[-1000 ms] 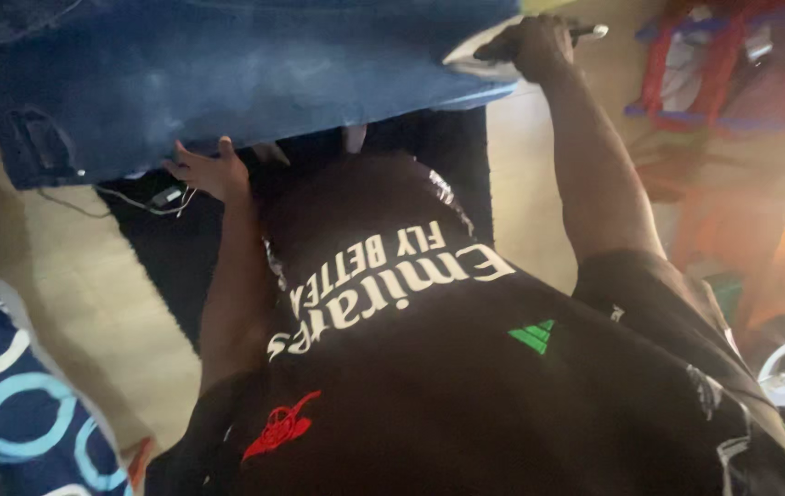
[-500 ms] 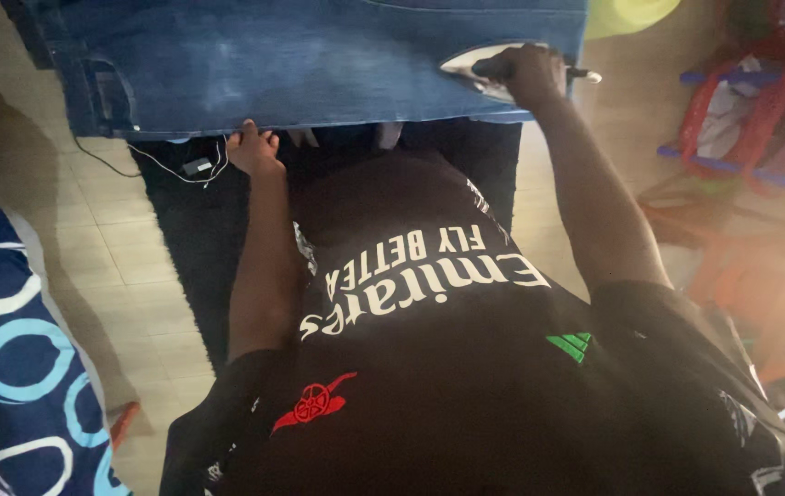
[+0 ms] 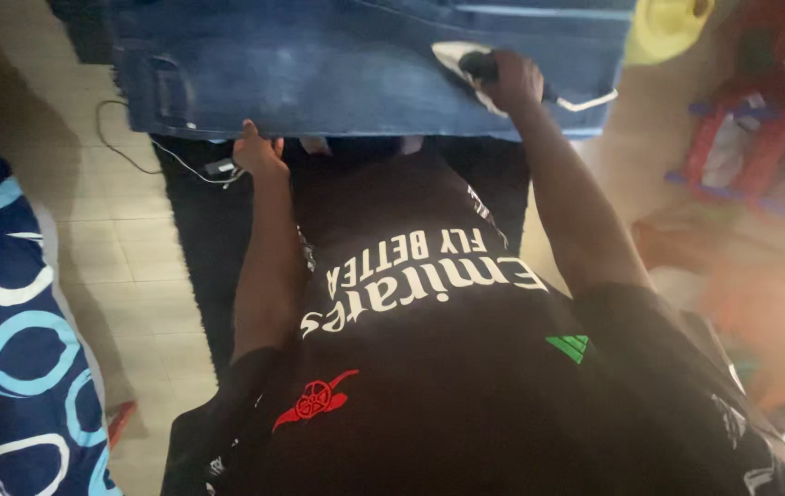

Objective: The person irons a pair of denim jeans on a flat surface using an electric iron, smoothing different parts of the fabric by hand and moving the iron across the surface.

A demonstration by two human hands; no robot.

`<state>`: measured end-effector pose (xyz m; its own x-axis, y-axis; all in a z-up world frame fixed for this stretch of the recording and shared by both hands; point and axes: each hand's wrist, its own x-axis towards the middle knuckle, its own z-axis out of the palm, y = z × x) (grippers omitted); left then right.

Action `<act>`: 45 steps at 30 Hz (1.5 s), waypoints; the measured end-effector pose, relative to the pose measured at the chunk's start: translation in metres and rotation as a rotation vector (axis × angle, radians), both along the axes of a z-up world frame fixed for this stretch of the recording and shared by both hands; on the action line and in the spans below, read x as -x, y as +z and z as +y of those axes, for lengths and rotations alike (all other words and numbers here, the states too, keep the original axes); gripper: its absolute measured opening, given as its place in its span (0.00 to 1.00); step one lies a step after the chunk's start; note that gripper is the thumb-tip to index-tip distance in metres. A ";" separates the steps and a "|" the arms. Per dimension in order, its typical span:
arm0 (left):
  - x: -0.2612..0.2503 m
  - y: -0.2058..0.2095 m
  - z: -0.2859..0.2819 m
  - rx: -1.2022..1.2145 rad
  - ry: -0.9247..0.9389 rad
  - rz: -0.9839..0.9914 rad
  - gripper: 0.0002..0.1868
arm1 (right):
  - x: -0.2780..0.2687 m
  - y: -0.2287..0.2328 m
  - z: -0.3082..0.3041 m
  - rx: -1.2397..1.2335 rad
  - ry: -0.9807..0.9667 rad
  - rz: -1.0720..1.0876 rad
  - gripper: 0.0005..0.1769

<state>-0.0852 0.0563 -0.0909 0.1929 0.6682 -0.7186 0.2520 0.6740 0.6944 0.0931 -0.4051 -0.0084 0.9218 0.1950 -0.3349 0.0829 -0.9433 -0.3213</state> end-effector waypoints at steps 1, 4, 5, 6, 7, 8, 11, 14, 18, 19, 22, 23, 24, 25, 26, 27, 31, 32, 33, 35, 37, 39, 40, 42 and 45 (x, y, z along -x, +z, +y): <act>0.003 0.002 0.015 -0.001 -0.004 0.000 0.15 | 0.005 0.003 0.012 -0.016 0.031 -0.024 0.25; 0.007 0.004 0.055 0.018 -0.016 0.015 0.15 | 0.014 0.016 0.050 0.013 0.103 0.131 0.21; 0.013 0.005 0.068 0.035 -0.017 0.035 0.15 | 0.016 0.019 0.060 0.019 0.092 0.146 0.21; 0.019 0.006 0.081 0.051 -0.017 0.055 0.15 | 0.018 0.021 0.069 0.026 0.080 0.161 0.21; 0.021 0.006 0.093 0.046 -0.026 0.065 0.15 | 0.015 0.022 0.079 0.030 0.072 0.168 0.21; 0.024 0.005 0.102 0.041 -0.035 0.075 0.15 | 0.011 0.023 0.088 0.025 0.042 0.155 0.21; 0.028 -0.001 0.125 0.087 -0.077 0.115 0.15 | 0.008 0.023 0.117 0.042 -0.024 0.130 0.22; 0.027 -0.009 0.140 0.113 -0.154 0.123 0.15 | 0.009 0.029 0.152 0.043 -0.008 0.107 0.24; 0.034 -0.011 0.150 0.051 -0.346 0.093 0.24 | 0.032 0.049 0.183 -0.156 0.125 0.215 0.25; 0.033 -0.011 0.152 0.051 -0.360 0.088 0.24 | 0.028 0.054 0.190 -0.219 0.179 0.262 0.25; 0.028 -0.005 0.156 0.129 -0.480 0.111 0.22 | 0.025 0.067 0.196 -0.236 0.255 0.193 0.31; 0.033 0.000 0.162 0.211 -0.571 0.153 0.20 | 0.026 0.069 0.196 -0.196 0.188 0.232 0.31; 0.036 0.005 0.165 0.294 -0.662 0.196 0.18 | 0.027 0.070 0.197 -0.156 0.121 0.270 0.31; 0.036 0.009 0.165 0.267 -0.726 0.216 0.20 | 0.026 0.070 0.198 -0.115 0.057 0.304 0.31; 0.036 0.012 0.164 0.240 -0.790 0.236 0.23 | 0.031 0.069 0.201 -0.118 0.013 0.254 0.30; 0.033 0.015 0.165 0.209 -0.850 0.252 0.26 | 0.035 0.068 0.205 -0.124 -0.028 0.200 0.30; 0.024 0.029 0.161 -0.141 -0.993 0.235 0.25 | 0.039 0.062 0.229 -0.179 -0.073 0.084 0.30; 0.021 0.037 0.161 -0.325 -1.060 0.268 0.24 | 0.039 0.063 0.237 -0.192 -0.059 0.115 0.30; 0.017 0.045 0.160 -0.511 -1.121 0.298 0.24 | 0.040 0.064 0.246 -0.204 -0.044 0.146 0.29; 0.004 0.057 0.150 -0.717 -1.006 0.249 0.17 | 0.038 0.071 0.265 -0.205 0.008 0.176 0.28; -0.006 0.062 0.144 -0.854 -0.975 0.179 0.16 | 0.035 0.083 0.287 -0.186 0.084 0.181 0.27; -0.016 0.058 0.144 -0.923 -1.035 0.094 0.16 | 0.029 0.096 0.312 -0.141 -0.076 0.359 0.27; -0.016 0.056 0.143 -0.947 -1.066 0.101 0.17 | 0.027 0.102 0.323 -0.117 -0.156 0.448 0.27; -0.022 0.052 0.146 -1.001 -1.126 0.110 0.19 | 0.021 0.104 0.343 -0.236 -0.209 0.478 0.29; -0.030 0.048 0.154 -0.952 -1.303 0.222 0.16 | 0.016 0.082 0.355 -0.305 0.042 0.257 0.28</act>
<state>-0.0548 0.2098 -0.0429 0.9060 0.3387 -0.2538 0.4226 -0.6910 0.5864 0.0768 -0.0505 0.0737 0.8045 0.3574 -0.4744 0.0000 -0.7987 -0.6018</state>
